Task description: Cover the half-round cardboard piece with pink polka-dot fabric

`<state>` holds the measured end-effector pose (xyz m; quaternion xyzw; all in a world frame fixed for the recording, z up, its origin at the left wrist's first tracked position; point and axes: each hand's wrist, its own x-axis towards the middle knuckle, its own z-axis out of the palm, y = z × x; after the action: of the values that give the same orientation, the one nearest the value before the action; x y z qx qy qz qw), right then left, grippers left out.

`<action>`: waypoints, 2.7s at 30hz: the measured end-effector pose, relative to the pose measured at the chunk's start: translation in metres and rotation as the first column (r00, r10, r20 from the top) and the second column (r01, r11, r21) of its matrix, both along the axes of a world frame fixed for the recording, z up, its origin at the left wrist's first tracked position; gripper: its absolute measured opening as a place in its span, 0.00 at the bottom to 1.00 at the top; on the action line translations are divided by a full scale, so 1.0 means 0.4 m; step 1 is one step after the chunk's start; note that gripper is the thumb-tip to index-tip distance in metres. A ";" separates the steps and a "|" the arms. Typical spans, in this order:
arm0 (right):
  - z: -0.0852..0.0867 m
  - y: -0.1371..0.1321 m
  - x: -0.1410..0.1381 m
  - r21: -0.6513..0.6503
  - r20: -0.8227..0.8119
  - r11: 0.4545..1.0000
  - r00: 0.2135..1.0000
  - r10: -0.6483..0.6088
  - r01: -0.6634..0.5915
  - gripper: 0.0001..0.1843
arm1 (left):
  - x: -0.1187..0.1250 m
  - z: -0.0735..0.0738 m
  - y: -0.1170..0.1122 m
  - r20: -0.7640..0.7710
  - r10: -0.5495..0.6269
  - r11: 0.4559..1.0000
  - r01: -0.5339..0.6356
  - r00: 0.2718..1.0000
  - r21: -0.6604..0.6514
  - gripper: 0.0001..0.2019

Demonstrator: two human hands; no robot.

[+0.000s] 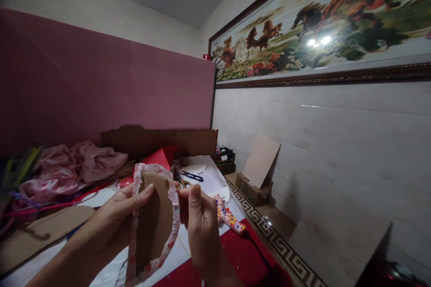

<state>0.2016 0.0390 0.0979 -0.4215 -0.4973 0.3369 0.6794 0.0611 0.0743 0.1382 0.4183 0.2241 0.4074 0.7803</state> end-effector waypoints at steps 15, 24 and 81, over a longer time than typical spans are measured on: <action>-0.017 0.011 -0.024 0.040 -0.060 0.999 0.998 -0.029 0.031 0.23 | 0.006 -0.011 0.002 0.013 0.037 0.999 -0.037 0.999 0.031 0.09; -0.032 0.004 -0.013 -0.080 -0.141 0.996 0.990 0.021 -0.033 0.18 | 0.002 -0.012 0.019 -0.014 0.003 1.000 -0.002 1.000 0.031 0.11; -0.090 0.006 -0.052 0.052 -0.352 0.989 0.924 0.148 -0.138 0.20 | 0.025 -0.033 0.008 -0.114 0.254 0.941 -0.219 0.960 0.258 0.12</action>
<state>0.1808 0.0413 0.0620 -0.3076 -0.4003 0.4495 0.7369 0.0710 0.0775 0.1249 0.5093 0.2775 0.4910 0.6500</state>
